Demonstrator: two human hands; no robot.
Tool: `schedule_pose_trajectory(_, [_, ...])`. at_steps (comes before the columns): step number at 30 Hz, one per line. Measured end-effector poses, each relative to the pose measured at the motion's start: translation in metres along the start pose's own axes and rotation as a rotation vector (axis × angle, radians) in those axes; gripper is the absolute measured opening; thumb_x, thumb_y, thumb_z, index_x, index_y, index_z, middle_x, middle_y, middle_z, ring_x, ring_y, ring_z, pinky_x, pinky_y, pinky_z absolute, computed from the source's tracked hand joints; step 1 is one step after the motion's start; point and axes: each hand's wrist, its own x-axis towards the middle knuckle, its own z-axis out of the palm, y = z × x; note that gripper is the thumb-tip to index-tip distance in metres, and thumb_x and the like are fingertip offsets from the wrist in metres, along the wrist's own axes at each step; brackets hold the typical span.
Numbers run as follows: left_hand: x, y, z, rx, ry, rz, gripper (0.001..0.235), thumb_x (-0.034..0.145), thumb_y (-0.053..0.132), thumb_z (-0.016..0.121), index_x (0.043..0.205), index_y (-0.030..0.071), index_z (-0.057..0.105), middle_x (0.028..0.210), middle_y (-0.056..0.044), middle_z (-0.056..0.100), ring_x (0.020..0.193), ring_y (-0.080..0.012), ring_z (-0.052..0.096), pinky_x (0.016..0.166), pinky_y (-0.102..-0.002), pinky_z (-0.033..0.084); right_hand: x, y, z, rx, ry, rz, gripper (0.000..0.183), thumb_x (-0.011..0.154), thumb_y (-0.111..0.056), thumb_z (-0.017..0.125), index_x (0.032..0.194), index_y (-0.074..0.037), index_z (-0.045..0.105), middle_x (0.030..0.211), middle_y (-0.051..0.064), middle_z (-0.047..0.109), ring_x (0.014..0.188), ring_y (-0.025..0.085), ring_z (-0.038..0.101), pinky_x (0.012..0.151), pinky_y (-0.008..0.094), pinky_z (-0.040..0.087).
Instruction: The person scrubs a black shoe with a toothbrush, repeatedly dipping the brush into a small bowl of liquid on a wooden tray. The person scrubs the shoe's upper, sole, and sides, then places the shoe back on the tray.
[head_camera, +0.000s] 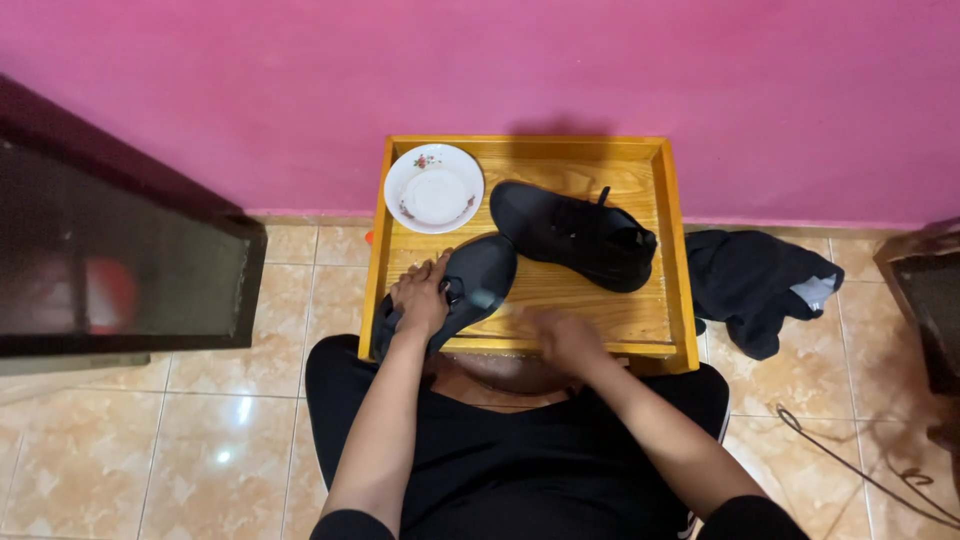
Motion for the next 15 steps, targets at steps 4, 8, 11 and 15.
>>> schedule_pose_trajectory(4, [0.002, 0.001, 0.009, -0.038, 0.059, 0.018, 0.059, 0.101, 0.038, 0.051, 0.157, 0.049, 0.033, 0.151, -0.002, 0.054, 0.132, -0.0364, 0.051, 0.108, -0.052, 0.037, 0.002, 0.004, 0.006, -0.052, -0.014, 0.257, 0.034, 0.089, -0.023, 0.056, 0.119, -0.027, 0.073, 0.111, 0.008, 0.075, 0.114, 0.035, 0.068, 0.092, 0.051, 0.059])
schedule_pose_trajectory(8, [0.004, -0.005, 0.015, -0.073, 0.109, 0.036, 0.058, 0.101, 0.036, 0.054, 0.155, 0.047, 0.037, 0.148, -0.002, 0.056, 0.129, -0.0362, 0.052, 0.106, -0.052, 0.037, 0.004, 0.0, 0.004, -0.109, -0.039, 0.3, 0.027, 0.088, -0.033, 0.055, 0.103, -0.03, 0.078, 0.098, 0.005, 0.077, 0.096, 0.035, 0.075, 0.082, 0.052, 0.061])
schedule_pose_trajectory(11, [0.0, -0.004, 0.012, -0.065, 0.119, 0.039, 0.059, 0.1, 0.033, 0.053, 0.155, 0.046, 0.037, 0.149, -0.002, 0.055, 0.13, -0.0359, 0.05, 0.106, -0.051, 0.036, -0.001, 0.044, 0.02, -0.11, 0.027, 0.248, 0.015, 0.086, -0.032, 0.059, 0.084, -0.028, 0.073, 0.086, 0.002, 0.072, 0.09, 0.034, 0.073, 0.077, 0.05, 0.061])
schedule_pose_trajectory(15, [0.0, -0.003, 0.01, -0.076, 0.129, 0.041, 0.058, 0.101, 0.033, 0.053, 0.156, 0.043, 0.038, 0.146, -0.002, 0.057, 0.129, -0.0356, 0.051, 0.106, -0.051, 0.036, -0.004, 0.018, 0.007, -0.033, 0.007, -0.01, 0.024, 0.081, -0.022, 0.06, 0.097, -0.026, 0.077, 0.101, 0.001, 0.078, 0.098, 0.031, 0.075, 0.08, 0.044, 0.062])
